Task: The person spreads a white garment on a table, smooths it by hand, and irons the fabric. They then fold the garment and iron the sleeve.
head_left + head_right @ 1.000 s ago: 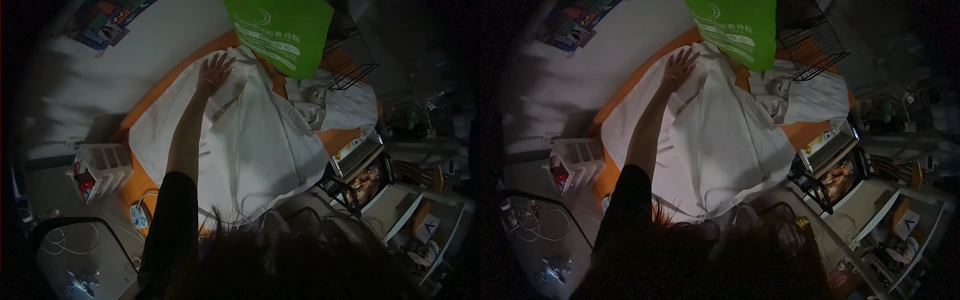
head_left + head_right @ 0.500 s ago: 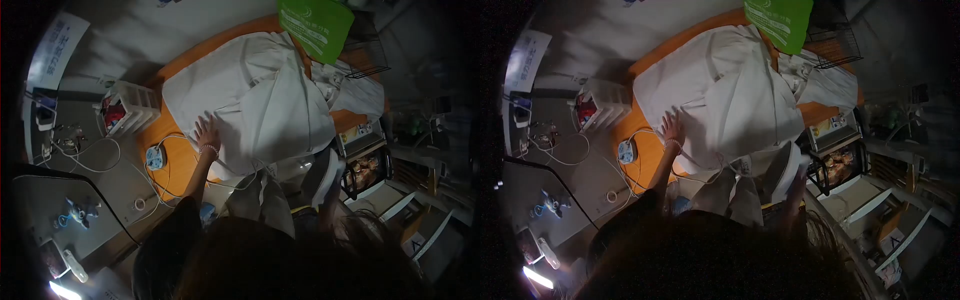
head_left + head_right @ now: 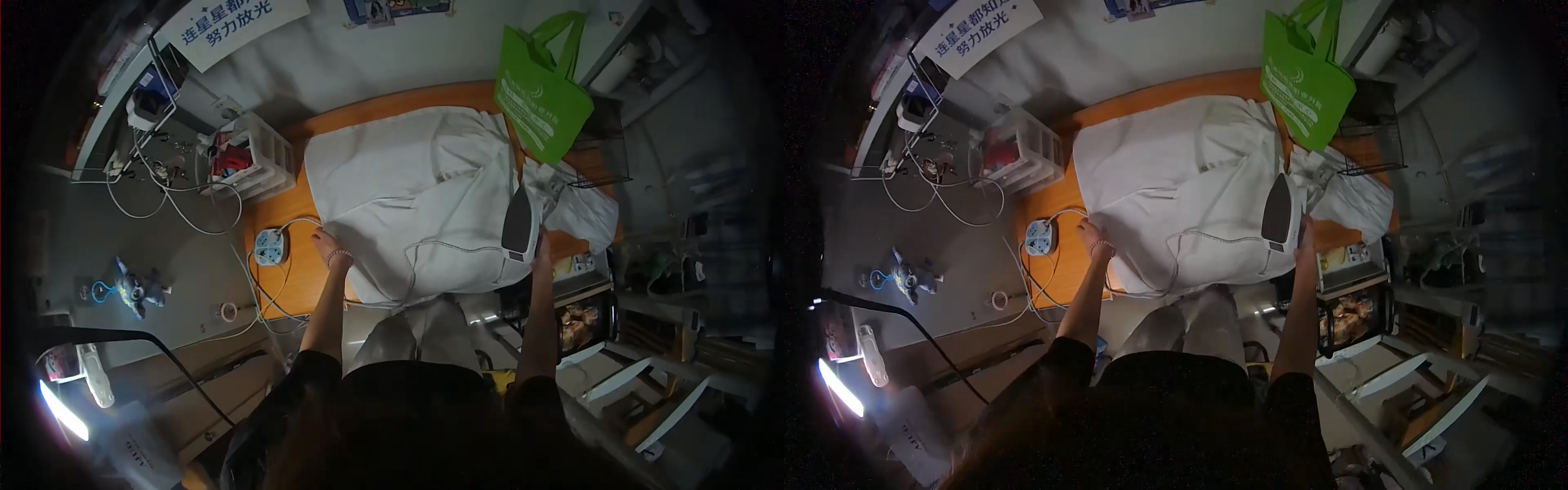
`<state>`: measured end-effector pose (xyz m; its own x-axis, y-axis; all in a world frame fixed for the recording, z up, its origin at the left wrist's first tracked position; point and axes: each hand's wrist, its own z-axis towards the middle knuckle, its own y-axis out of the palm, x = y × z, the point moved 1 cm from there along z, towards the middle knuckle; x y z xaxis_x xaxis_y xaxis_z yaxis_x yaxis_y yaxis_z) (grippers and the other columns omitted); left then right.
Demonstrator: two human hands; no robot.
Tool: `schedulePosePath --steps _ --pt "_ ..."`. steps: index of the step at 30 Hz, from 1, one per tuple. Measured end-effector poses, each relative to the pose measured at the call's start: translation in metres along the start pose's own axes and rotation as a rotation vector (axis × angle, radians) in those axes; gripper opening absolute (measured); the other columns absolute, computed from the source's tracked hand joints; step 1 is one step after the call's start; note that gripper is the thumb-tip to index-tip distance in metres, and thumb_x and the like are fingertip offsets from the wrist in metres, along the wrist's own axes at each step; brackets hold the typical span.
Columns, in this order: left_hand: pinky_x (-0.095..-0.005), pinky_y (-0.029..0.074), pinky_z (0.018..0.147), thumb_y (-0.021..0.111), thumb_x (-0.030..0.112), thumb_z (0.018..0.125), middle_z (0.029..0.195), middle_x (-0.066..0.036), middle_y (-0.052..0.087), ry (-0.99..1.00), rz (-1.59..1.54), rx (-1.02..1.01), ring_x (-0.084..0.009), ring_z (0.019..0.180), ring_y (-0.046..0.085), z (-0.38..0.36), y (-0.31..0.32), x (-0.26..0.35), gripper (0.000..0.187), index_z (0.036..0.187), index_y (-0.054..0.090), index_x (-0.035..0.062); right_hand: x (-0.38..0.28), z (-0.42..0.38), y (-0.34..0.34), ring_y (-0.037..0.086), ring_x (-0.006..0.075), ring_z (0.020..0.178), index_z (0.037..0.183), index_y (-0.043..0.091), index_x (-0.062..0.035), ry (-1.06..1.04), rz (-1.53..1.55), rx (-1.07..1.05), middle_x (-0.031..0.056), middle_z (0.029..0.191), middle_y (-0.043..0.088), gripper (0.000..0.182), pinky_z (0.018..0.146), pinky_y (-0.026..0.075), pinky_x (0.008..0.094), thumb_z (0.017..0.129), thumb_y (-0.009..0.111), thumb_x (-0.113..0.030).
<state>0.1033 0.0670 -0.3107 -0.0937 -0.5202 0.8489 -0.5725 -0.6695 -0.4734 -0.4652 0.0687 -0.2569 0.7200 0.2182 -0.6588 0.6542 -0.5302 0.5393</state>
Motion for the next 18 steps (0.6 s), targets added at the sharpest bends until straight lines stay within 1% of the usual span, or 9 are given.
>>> schedulePosePath --steps 1,2,3,5,8,14,15,17,18 --pt "-0.0439 0.051 0.077 0.063 0.015 0.084 0.120 -0.025 0.059 0.020 0.058 -0.133 -0.0371 0.099 0.064 0.054 0.010 -0.028 0.033 0.113 0.056 0.0005 -0.011 -0.005 0.012 0.051 0.0235 0.122 0.137 0.050 -0.0081 -0.290 -0.347 -0.182 0.0067 0.132 0.056 0.049 0.100 0.042 0.0353 0.095 0.053 -0.034" --pt "-0.0439 0.051 0.077 0.063 0.015 0.084 0.120 -0.025 0.059 0.019 0.046 -0.122 -0.0371 0.099 0.064 0.044 0.004 -0.013 0.033 0.113 0.056 0.0005 -0.022 -0.002 0.024 0.049 0.0234 0.125 0.140 0.046 -0.0087 -0.587 -0.688 -0.364 0.0063 0.136 0.053 0.051 0.102 0.040 0.0349 0.096 0.052 -0.034" --pt "-0.0427 0.052 0.075 0.063 0.015 0.084 0.106 -0.022 0.064 0.129 0.258 -0.161 -0.0368 0.092 0.065 0.020 -0.006 0.024 0.029 0.108 0.060 0.0005 -0.030 0.026 0.027 0.049 0.0234 0.125 0.140 0.046 -0.0087 -0.594 -0.694 -0.386 0.0063 0.136 0.053 0.051 0.102 0.040 0.0349 0.096 0.052 -0.034" --pt "-0.0416 0.052 0.072 0.063 0.015 0.084 0.092 -0.020 0.069 0.219 0.470 -0.191 -0.0366 0.086 0.067 0.001 -0.007 0.045 0.025 0.103 0.063 0.0004 -0.023 0.103 0.000 0.046 0.0240 0.128 0.143 0.041 -0.0090 -0.026 -0.098 -0.160 0.0063 0.141 0.048 0.055 0.105 0.038 0.0338 0.097 0.051 -0.037" --pt "-0.0386 0.052 0.068 0.061 0.012 0.084 0.079 -0.016 0.069 0.129 0.351 -0.095 -0.0301 0.077 0.068 0.020 0.004 0.049 0.018 0.097 0.067 -0.0002 -0.002 0.199 -0.048 0.046 0.0229 0.129 0.142 0.042 -0.0095 -0.074 -0.278 -0.131 0.0071 0.140 0.048 0.055 0.104 0.039 0.0335 0.097 0.050 -0.040" --pt "-0.0283 0.047 0.057 0.068 0.015 0.087 0.073 -0.002 0.063 -0.237 -0.305 -0.070 -0.0130 0.064 0.059 0.024 -0.017 0.064 0.016 0.098 0.066 0.0036 -0.061 0.078 0.145 0.058 0.0240 0.107 0.136 0.050 -0.0085 0.192 -0.460 0.144 0.0090 0.119 0.060 0.047 0.091 0.046 0.0363 0.096 0.049 -0.034" --pt "-0.0260 0.044 0.055 0.069 0.015 0.088 0.073 0.001 0.061 -0.206 -0.438 -0.135 -0.0102 0.062 0.055 0.024 -0.026 0.075 0.013 0.096 0.066 0.0059 -0.054 0.105 0.130 0.058 0.0240 0.107 0.136 0.050 -0.0085 0.204 -0.469 0.134 0.0090 0.119 0.060 0.047 0.091 0.046 0.0363 0.096 0.049 -0.034" --pt "-0.0219 0.038 0.053 0.069 0.019 0.090 0.071 0.006 0.057 -0.135 -0.519 -0.219 -0.0046 0.060 0.049 0.030 -0.042 0.100 0.009 0.088 0.065 0.0111 -0.031 0.183 0.079 0.060 0.0207 0.105 0.129 0.056 -0.0075 0.038 -0.587 -0.250 0.0073 0.118 0.063 0.048 0.088 0.049 0.0361 0.094 0.051 -0.040" --pt "-0.0219 0.038 0.053 0.069 0.019 0.090 0.071 0.006 0.057 -0.137 -0.516 -0.211 -0.0046 0.060 0.049 0.038 -0.050 0.106 0.009 0.088 0.065 0.0111 -0.058 0.135 0.126 0.059 0.0210 0.106 0.128 0.057 -0.0072 0.130 -0.635 -0.131 0.0075 0.119 0.062 0.047 0.089 0.049 0.0361 0.095 0.050 -0.040"
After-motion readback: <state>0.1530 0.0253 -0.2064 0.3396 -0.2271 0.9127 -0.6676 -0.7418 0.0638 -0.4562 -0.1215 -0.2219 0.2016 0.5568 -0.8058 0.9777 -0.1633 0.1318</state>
